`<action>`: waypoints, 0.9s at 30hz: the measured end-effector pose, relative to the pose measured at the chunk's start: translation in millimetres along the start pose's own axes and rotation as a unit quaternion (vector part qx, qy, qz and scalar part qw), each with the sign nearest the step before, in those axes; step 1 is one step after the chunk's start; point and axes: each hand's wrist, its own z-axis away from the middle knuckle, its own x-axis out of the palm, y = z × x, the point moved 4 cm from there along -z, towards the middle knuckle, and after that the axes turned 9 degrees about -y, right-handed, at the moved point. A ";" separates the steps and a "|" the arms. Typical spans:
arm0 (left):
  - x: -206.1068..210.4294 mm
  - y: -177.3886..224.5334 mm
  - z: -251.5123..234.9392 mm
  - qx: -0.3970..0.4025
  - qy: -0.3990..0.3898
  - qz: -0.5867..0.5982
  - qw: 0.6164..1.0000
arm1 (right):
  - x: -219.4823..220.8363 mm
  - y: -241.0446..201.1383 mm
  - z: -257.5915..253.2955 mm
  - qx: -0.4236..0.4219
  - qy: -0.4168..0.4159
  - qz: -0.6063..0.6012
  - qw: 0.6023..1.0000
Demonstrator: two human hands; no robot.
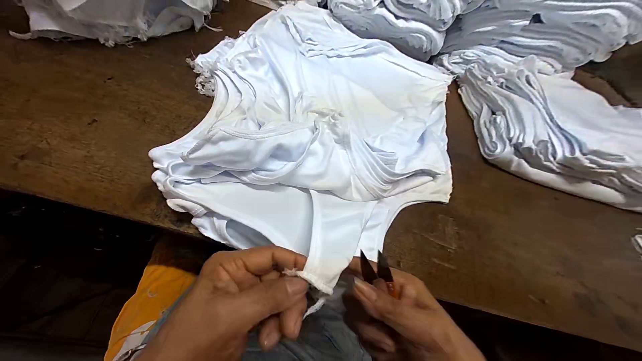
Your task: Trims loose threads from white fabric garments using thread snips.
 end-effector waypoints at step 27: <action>-29.5 -80.6 9.3 -0.064 -0.090 -0.307 0.945 | -0.8 40.3 49.3 -0.046 0.155 0.243 0.956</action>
